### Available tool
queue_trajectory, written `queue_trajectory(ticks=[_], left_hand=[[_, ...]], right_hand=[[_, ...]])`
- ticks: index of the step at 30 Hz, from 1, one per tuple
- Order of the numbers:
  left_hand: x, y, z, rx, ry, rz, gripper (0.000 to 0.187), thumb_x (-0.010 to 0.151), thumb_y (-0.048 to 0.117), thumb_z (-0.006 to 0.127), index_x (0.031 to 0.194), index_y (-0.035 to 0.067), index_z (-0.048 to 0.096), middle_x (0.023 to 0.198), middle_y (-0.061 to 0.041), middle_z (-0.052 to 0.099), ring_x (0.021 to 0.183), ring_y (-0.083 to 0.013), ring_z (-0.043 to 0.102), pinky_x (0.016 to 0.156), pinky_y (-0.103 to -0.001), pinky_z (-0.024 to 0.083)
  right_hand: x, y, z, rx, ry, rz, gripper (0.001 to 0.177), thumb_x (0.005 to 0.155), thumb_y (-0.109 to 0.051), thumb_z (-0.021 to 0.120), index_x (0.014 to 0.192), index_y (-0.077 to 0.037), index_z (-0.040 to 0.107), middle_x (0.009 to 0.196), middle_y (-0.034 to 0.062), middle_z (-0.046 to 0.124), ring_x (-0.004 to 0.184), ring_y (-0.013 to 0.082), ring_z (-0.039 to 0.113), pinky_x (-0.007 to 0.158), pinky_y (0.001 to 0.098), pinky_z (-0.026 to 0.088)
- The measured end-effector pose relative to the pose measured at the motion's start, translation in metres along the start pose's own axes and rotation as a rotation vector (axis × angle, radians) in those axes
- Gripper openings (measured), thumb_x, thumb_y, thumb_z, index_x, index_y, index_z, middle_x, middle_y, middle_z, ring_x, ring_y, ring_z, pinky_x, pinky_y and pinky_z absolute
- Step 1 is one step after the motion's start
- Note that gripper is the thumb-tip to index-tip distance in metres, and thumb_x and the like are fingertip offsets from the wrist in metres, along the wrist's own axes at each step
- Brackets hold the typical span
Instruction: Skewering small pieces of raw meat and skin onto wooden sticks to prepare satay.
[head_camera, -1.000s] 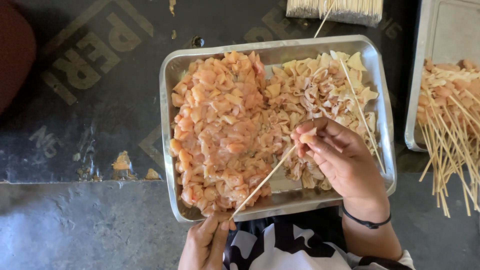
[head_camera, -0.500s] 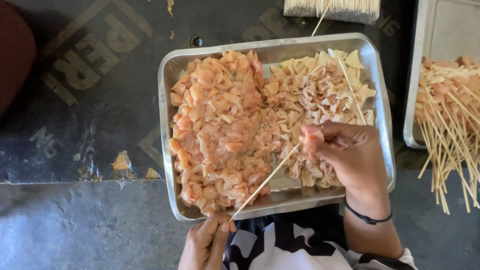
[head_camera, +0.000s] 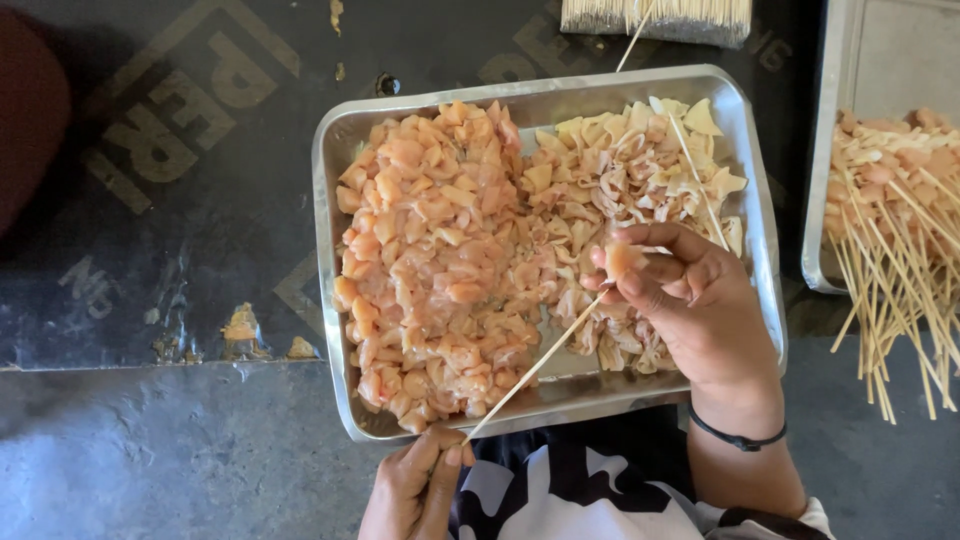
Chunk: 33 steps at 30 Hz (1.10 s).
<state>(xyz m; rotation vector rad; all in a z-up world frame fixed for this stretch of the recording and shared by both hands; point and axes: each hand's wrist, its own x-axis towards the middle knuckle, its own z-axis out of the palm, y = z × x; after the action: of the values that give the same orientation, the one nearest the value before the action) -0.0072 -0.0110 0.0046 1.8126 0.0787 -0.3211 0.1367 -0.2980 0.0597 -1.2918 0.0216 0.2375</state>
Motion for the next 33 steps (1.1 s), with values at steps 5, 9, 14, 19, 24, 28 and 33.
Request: queue_trajectory(ticks=[5, 9, 14, 19, 24, 28, 33], left_hand=[[-0.001, 0.006, 0.004, 0.004, 0.013, 0.015, 0.015, 0.099, 0.009, 0.057, 0.09, 0.002, 0.067, 0.073, -0.004, 0.069, 0.064, -0.0105, 0.065, 0.063, -0.027, 0.053], [-0.002, 0.005, 0.003, 0.009, 0.015, -0.008, 0.015, 0.099, 0.008, 0.057, 0.09, 0.002, 0.068, 0.072, -0.004, 0.07, 0.063, -0.01, 0.065, 0.061, -0.027, 0.053], [-0.003, 0.006, -0.001, 0.013, 0.026, -0.057, 0.015, 0.098, 0.008, 0.056, 0.09, 0.003, 0.069, 0.07, -0.004, 0.069, 0.059, -0.0103, 0.062, 0.057, -0.027, 0.051], [-0.004, 0.0, -0.003, 0.035, 0.046, -0.014, 0.015, 0.098, 0.008, 0.056, 0.091, 0.003, 0.069, 0.07, -0.004, 0.069, 0.059, -0.0104, 0.063, 0.057, -0.027, 0.051], [-0.003, 0.0, -0.004, 0.026, 0.051, 0.042, 0.016, 0.098, 0.007, 0.055, 0.091, 0.002, 0.068, 0.072, -0.005, 0.07, 0.062, -0.0115, 0.066, 0.061, -0.027, 0.052], [-0.002, 0.005, -0.004, 0.03, 0.055, 0.008, 0.015, 0.098, 0.007, 0.055, 0.092, 0.002, 0.069, 0.072, -0.006, 0.071, 0.063, -0.012, 0.067, 0.061, -0.028, 0.053], [0.001, 0.012, -0.004, 0.054, 0.063, -0.02, 0.016, 0.097, 0.007, 0.056, 0.095, 0.002, 0.07, 0.072, -0.007, 0.072, 0.06, -0.0133, 0.068, 0.059, -0.028, 0.053]], right_hand=[[-0.003, 0.006, 0.0, -0.09, 0.021, -0.037, 0.032, 0.096, -0.007, 0.07, 0.125, 0.004, 0.067, 0.117, 0.0199, 0.075, 0.105, 0.0297, 0.076, 0.092, 0.0401, 0.064], [-0.001, 0.01, -0.001, 0.039, -0.082, -0.096, 0.027, 0.102, -0.007, 0.068, 0.127, 0.004, 0.066, 0.124, 0.0215, 0.071, 0.117, 0.0299, 0.072, 0.1, 0.0422, 0.063], [0.001, 0.004, 0.001, 0.146, -0.12, -0.037, 0.034, 0.103, -0.008, 0.065, 0.135, 0.002, 0.063, 0.13, 0.0234, 0.069, 0.116, 0.0309, 0.071, 0.096, 0.0392, 0.061], [0.003, -0.01, 0.012, -0.047, -0.083, -0.01, 0.042, 0.097, -0.007, 0.064, 0.137, 0.001, 0.059, 0.125, 0.0216, 0.071, 0.113, 0.0299, 0.073, 0.093, 0.0381, 0.063], [0.006, -0.002, 0.005, -0.138, -0.048, -0.022, 0.037, 0.093, -0.002, 0.069, 0.128, 0.003, 0.062, 0.12, 0.0191, 0.074, 0.113, 0.028, 0.074, 0.091, 0.0373, 0.064], [0.005, 0.008, 0.0, -0.098, -0.052, -0.046, 0.032, 0.095, -0.001, 0.071, 0.126, 0.004, 0.065, 0.12, 0.0179, 0.074, 0.113, 0.0267, 0.073, 0.095, 0.0356, 0.063], [0.004, 0.015, -0.011, -0.092, -0.06, -0.03, 0.027, 0.095, -0.002, 0.072, 0.121, 0.004, 0.068, 0.112, 0.015, 0.075, 0.101, 0.0226, 0.074, 0.088, 0.0338, 0.065]])
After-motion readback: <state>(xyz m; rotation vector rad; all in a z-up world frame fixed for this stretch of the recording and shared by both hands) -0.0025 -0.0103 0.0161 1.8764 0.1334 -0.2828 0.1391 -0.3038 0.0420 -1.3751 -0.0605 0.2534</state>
